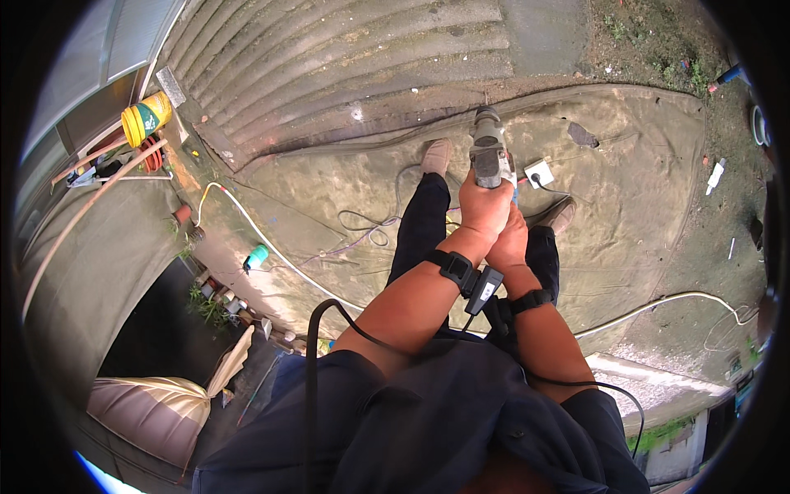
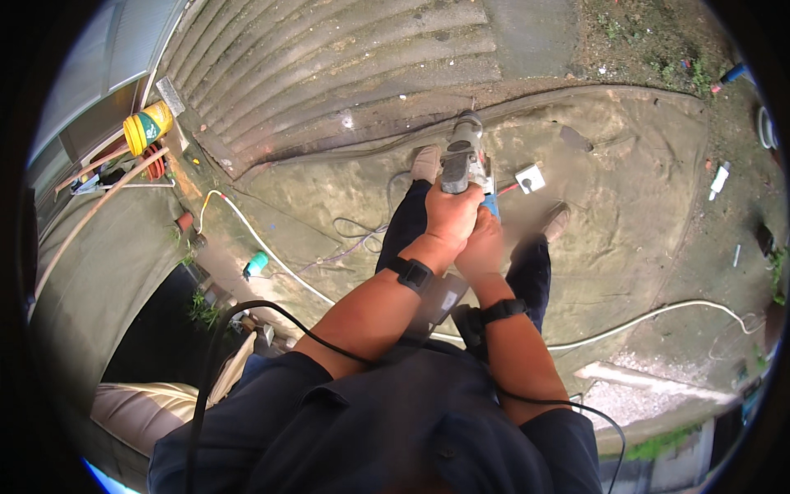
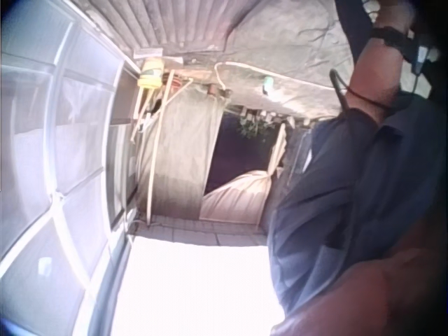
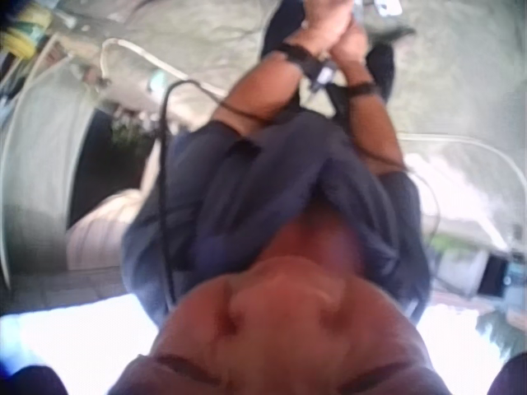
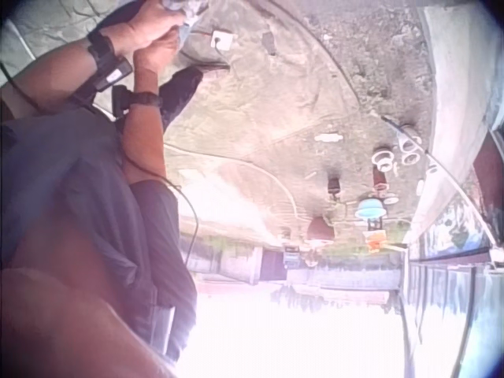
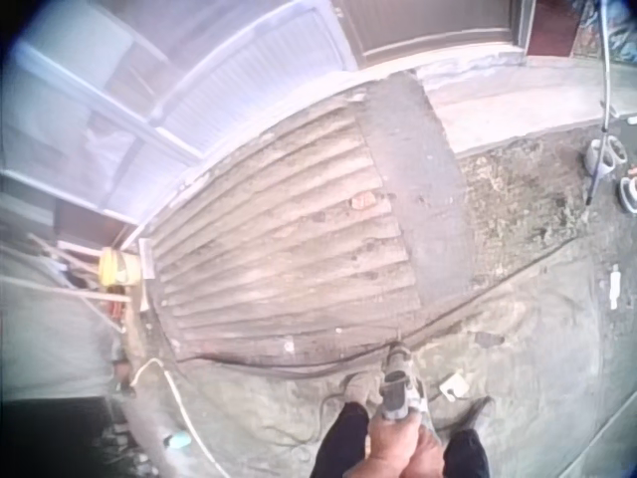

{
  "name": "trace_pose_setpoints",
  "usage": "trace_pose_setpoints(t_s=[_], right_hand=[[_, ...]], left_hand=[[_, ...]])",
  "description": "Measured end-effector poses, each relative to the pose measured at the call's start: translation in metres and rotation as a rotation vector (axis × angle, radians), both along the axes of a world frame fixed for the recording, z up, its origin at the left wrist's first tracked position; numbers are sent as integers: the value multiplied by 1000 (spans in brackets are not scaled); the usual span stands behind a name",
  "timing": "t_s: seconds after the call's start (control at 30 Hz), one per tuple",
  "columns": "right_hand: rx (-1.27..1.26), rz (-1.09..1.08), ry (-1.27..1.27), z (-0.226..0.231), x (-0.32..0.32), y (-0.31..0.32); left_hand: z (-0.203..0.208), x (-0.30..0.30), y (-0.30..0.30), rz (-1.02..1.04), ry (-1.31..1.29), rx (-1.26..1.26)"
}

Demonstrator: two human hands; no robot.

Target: The person pulls back a floor mat by hand and then uses a demolition hammer to drill several holes into the concrete floor.

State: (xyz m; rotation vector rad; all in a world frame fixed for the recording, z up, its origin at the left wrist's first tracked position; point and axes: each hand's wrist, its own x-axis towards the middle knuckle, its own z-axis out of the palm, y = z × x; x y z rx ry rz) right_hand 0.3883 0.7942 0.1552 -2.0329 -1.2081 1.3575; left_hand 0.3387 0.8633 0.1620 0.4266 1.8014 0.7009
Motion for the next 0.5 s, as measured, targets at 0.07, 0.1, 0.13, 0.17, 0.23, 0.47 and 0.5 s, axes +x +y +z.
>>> trace_pose_setpoints(t_s=[0.07,0.1,0.13,0.17,0.23,0.47,0.5], right_hand=[[-48,-12,54,5,0,5],[-41,-2,42,4,2,8],[-40,24,30,6,1,9],[-39,49,16,8,-1,10],[-61,28,7,2,-1,6],[-90,75,-81,-1,-13,4],[-96,72,-85,0,-14,5]], left_hand=[[-1,-1,2,-22,56,8],[-1,-3,2,-24,55,0],[-2,-5,3,-27,52,-8],[-3,-6,4,-31,46,-16],[-7,-7,2,-8,-1,-16],[6,-17,13,149,-183,-58],[6,-18,14,155,-183,-60]])
